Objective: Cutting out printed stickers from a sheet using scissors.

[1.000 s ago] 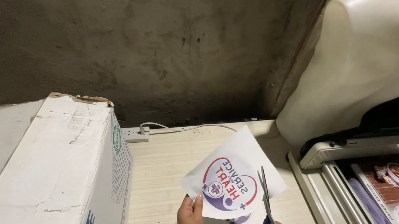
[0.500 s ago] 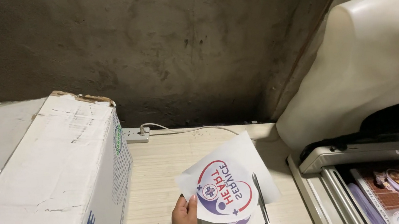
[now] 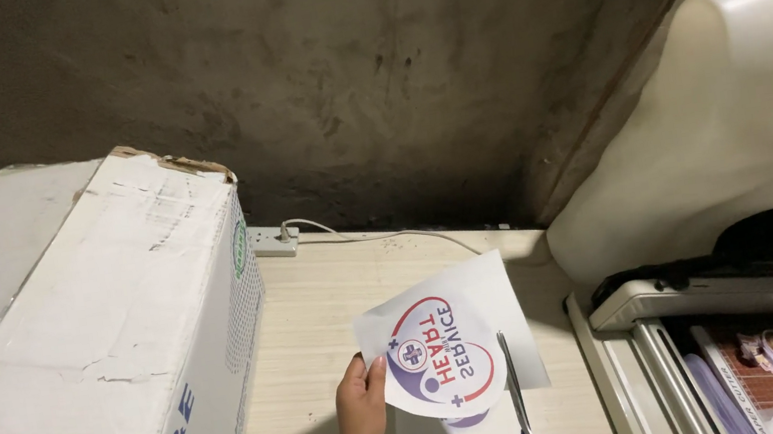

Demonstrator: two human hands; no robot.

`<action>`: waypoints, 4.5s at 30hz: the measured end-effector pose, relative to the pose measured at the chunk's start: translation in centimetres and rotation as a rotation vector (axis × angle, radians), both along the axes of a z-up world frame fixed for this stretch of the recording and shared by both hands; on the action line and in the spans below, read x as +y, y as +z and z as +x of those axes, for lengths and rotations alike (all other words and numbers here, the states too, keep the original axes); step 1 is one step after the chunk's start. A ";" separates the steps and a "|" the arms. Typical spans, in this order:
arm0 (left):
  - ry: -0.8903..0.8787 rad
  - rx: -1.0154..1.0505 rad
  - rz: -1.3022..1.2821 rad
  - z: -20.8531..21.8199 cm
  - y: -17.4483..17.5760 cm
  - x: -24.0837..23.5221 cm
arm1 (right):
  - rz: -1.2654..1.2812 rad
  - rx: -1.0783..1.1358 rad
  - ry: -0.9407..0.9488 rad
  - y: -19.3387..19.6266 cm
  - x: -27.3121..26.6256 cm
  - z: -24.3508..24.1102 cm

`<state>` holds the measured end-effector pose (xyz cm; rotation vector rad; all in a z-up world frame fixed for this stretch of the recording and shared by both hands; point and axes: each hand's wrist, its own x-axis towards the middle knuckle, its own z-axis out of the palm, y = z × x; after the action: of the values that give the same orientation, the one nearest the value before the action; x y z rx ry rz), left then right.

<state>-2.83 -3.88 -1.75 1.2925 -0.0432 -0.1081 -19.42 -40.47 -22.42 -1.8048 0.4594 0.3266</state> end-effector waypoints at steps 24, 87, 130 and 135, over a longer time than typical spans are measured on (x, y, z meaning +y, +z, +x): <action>-0.061 0.099 0.103 -0.3 2.4 0.5 | 0.062 -0.082 0.016 8.9 3.7 -1.0; -0.092 0.117 0.093 0.5 2.8 1.0 | 0.103 0.038 -0.015 10.6 3.8 -1.9; -0.337 -0.014 0.318 6.1 6.3 1.2 | -0.144 0.132 0.104 17.0 4.8 -0.9; -0.374 0.029 0.459 6.8 9.2 0.1 | 0.015 0.106 0.109 15.6 4.0 -0.3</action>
<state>3.99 -3.73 7.41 1.7302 -0.2469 -0.4792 -19.76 -36.45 -6.80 -1.8076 0.4321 0.5021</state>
